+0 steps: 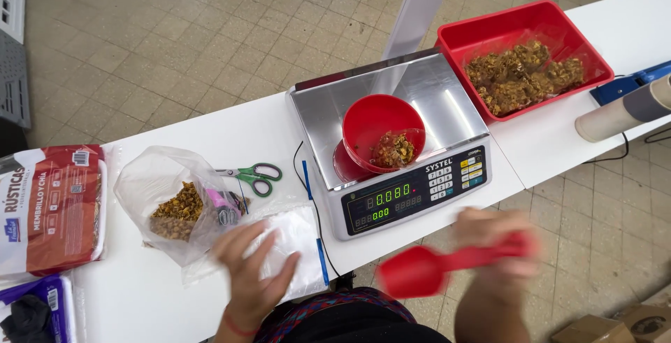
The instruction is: Scooping granola into plastic bags and weighing them on a digital scale.
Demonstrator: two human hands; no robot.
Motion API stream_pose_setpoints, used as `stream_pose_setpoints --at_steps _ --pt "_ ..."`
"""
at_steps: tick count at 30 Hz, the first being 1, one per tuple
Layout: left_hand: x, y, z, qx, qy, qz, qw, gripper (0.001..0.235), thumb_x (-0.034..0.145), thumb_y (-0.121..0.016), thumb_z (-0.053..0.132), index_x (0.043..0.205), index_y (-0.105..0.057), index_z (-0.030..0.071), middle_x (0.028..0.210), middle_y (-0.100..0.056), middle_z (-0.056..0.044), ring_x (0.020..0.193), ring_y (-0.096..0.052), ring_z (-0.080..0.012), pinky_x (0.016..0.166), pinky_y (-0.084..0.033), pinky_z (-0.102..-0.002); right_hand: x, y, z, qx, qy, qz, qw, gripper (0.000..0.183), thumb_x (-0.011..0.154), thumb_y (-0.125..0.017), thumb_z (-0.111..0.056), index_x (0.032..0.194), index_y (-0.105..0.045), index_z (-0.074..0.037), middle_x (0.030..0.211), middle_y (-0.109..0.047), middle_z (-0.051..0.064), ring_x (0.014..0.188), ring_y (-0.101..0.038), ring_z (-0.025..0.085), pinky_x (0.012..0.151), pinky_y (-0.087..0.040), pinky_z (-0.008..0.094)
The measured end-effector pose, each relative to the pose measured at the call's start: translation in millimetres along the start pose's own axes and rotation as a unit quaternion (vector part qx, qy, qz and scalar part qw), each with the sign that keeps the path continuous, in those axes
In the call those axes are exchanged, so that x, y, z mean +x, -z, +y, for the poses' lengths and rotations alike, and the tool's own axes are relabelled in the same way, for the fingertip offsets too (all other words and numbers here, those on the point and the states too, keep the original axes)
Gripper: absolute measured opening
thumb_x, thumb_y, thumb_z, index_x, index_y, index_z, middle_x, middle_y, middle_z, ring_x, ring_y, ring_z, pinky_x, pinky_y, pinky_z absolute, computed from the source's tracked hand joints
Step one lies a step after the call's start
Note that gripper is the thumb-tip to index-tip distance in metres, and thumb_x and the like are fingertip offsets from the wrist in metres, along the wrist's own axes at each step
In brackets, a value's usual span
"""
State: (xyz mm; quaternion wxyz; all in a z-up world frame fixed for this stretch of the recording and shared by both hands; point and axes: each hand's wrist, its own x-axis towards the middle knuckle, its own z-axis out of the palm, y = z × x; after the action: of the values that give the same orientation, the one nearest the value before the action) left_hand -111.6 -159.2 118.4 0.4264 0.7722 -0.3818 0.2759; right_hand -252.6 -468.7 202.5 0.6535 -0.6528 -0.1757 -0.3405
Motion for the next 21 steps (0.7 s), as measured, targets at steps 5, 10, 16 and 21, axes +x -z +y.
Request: stream_pose_setpoints --at_steps 5,10,16,21 --pt "-27 64 -55 0.232 -0.048 0.123 0.964 0.093 0.071 -0.079 0.065 0.126 -0.034 0.005 0.128 -0.035 -0.019 0.116 -0.037 -0.0374 0.097 -0.035 -0.051 18 -100 62 0.014 -0.066 -0.005 0.998 0.018 0.102 -0.051 -0.025 0.109 -0.049 -0.008 0.089 -0.062 0.011 0.077 -0.062 0.022 0.068 -0.052 0.031" --pt "-6 111 -88 0.229 -0.013 0.046 0.972 0.135 0.054 -0.084 0.061 0.153 -0.011 0.006 0.146 -0.020 -0.023 0.134 -0.026 -0.0413 0.114 -0.025 -0.064 48 -159 100 -0.033 -0.052 -0.092 0.994 0.026 0.108 -0.043 -0.028 0.121 -0.058 -0.011 0.103 -0.065 0.007 0.087 -0.057 0.017 0.081 -0.047 0.030" --pt "-32 109 -150 0.146 0.164 -0.122 0.968 0.138 0.042 -0.078 0.061 0.151 -0.020 -0.001 0.151 -0.031 -0.023 0.134 -0.031 -0.0474 0.114 -0.017 -0.060 85 -217 122 -0.148 0.014 -0.282 0.948 0.020 0.101 -0.053 -0.018 0.113 -0.061 -0.003 0.099 -0.065 0.008 0.092 -0.055 0.024 0.082 -0.047 0.036" --pt "-63 79 -191 0.001 0.157 -0.118 0.981 0.136 0.044 -0.095 0.036 0.146 -0.021 -0.016 0.119 -0.054 -0.040 0.110 -0.047 -0.0558 0.109 -0.020 -0.063 93 -258 150 -0.189 0.006 -0.315 0.930 0.021 0.099 -0.055 -0.019 0.109 -0.064 -0.003 0.100 -0.070 0.018 0.083 -0.062 0.041 0.076 -0.052 0.049"
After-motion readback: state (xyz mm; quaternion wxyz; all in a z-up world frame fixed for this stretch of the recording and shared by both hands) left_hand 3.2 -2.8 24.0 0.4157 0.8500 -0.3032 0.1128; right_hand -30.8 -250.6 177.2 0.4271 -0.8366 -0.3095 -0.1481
